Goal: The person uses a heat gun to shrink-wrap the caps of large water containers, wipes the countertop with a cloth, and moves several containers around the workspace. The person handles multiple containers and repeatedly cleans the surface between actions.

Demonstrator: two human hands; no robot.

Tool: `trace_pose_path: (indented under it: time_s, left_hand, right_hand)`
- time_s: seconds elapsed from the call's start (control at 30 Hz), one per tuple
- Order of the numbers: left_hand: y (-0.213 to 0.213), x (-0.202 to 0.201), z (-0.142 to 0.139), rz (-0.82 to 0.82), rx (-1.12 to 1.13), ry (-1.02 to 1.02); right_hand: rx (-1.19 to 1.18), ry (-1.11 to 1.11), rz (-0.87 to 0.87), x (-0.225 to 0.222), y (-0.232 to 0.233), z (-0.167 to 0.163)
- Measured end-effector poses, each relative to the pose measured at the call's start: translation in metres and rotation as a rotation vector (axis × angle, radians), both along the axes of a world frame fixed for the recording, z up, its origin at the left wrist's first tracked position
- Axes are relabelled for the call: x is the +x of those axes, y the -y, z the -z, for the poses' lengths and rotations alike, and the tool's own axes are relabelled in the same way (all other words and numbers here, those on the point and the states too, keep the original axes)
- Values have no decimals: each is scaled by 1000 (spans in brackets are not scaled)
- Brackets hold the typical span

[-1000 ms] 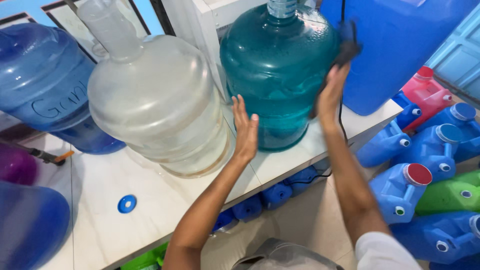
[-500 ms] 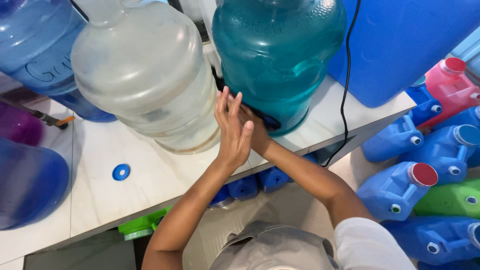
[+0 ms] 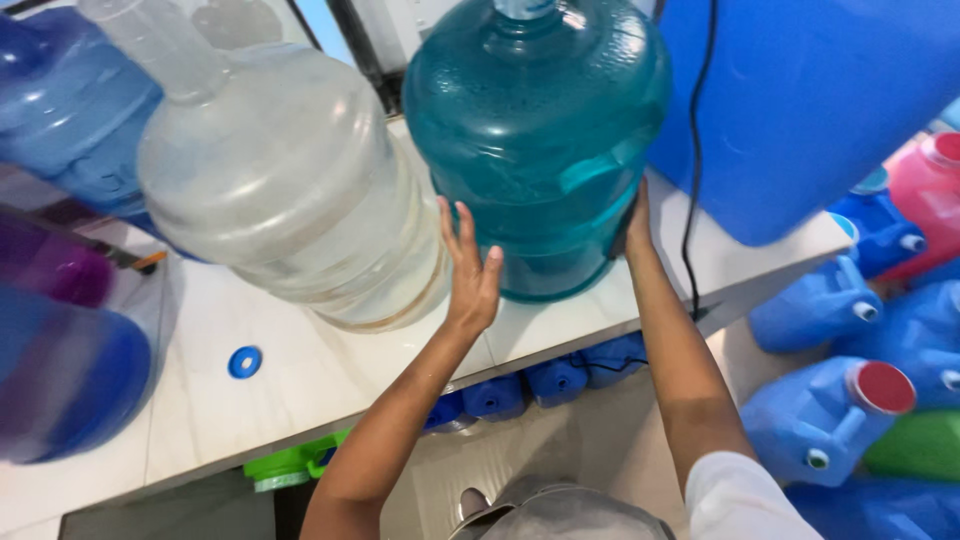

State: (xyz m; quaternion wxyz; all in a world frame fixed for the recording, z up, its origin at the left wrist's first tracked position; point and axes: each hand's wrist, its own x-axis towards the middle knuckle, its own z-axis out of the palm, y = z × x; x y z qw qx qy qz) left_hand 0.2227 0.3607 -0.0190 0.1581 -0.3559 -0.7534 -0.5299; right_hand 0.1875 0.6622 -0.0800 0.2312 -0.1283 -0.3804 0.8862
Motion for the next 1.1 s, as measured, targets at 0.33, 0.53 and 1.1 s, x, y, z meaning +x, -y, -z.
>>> trace_pose_path:
  time_s: [0.33, 0.53, 1.1]
  left_hand:
    - [20, 1, -18, 74, -41, 46]
    - [115, 24, 6, 372, -224, 88]
    - [514, -75, 121, -500, -603, 153]
  right_hand:
    - [2, 146, 483, 67, 163, 46]
    - [-2, 25, 340, 78, 232, 68]
    - [2296, 315, -276, -34, 604, 79]
